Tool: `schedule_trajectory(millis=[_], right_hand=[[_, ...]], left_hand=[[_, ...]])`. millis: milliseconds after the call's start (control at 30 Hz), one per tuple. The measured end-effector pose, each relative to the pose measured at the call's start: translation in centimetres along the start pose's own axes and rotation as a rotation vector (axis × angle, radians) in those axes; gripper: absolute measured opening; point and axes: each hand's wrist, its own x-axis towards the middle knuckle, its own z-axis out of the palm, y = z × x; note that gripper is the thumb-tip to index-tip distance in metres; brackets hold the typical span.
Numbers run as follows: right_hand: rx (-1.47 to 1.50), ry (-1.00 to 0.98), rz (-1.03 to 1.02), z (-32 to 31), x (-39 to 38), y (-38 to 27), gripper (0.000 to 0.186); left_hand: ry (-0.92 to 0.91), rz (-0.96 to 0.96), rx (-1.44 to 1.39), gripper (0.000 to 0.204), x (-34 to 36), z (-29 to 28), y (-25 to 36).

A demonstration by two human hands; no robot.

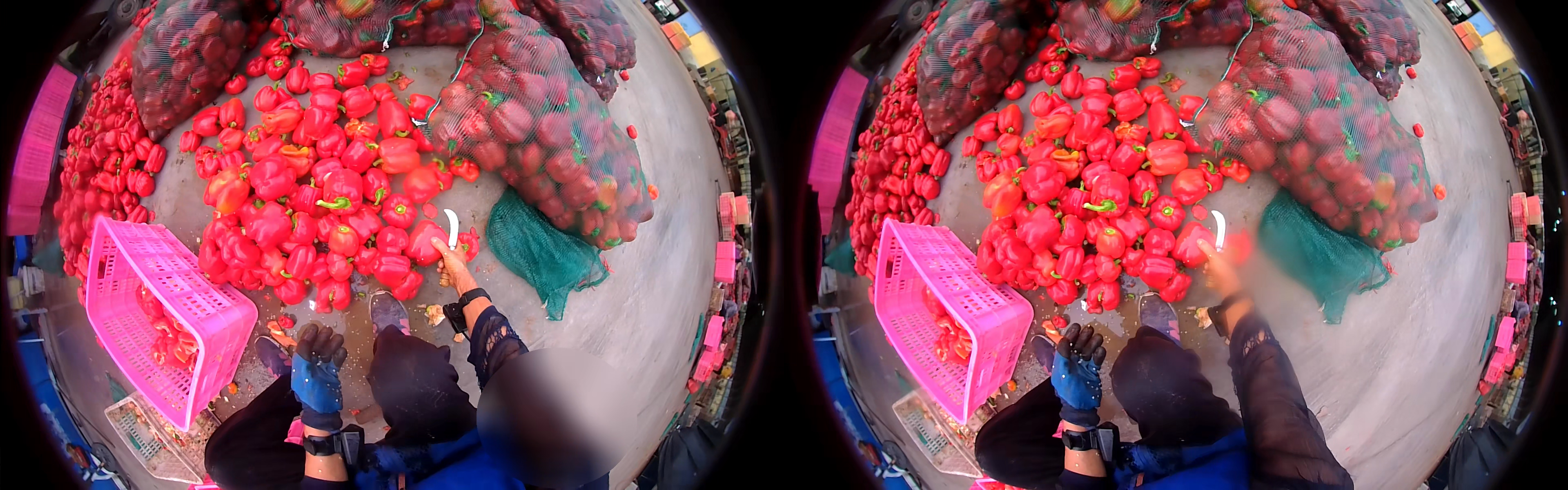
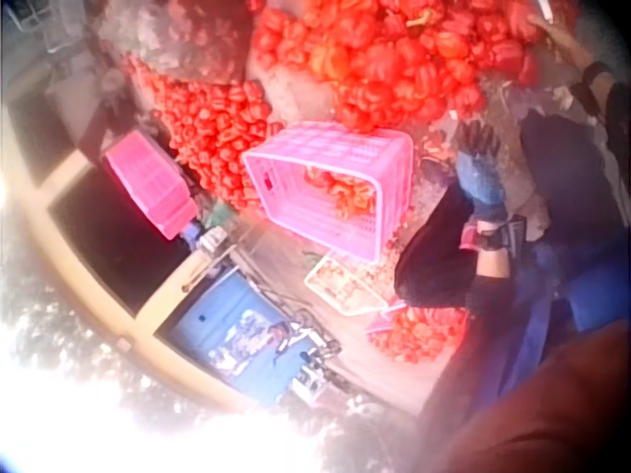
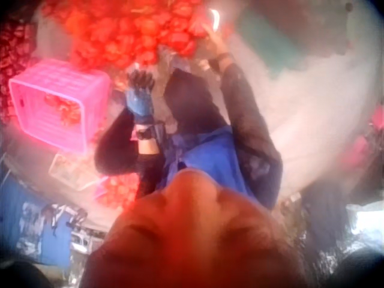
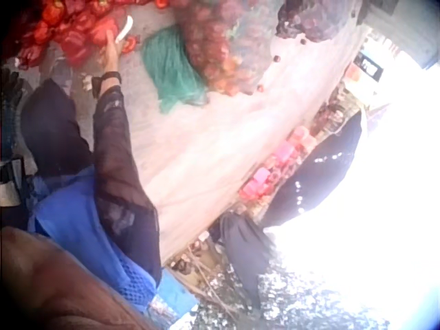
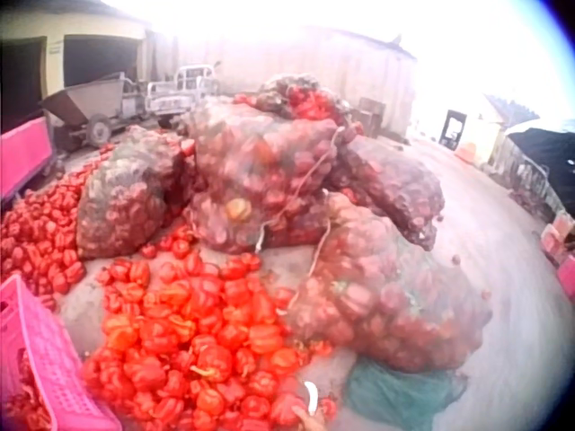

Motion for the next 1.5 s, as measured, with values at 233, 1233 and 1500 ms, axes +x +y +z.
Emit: schedule_trajectory(millis=[233, 1233, 1500], right_hand=[[0.061, -0.09, -0.108, -0.6, 0.8, 0.1, 0.058], [-0.835, -0.699, -0.98, 7.3, -41.7, -10.8, 0.025], [-0.998, -0.806, -0.964, 5.4, -39.6, -1.0, 0.025]], left_hand=[[-0.273, 0.211, 0.397, 0.058, 9.3, 7.1, -1.2], [0.019, 1.09, 0.32, 0.065, -14.0, 7.7, 5.4], [0.007, 0.927, -0.102, 0.057, -13.7, 2.7, 7.1]])
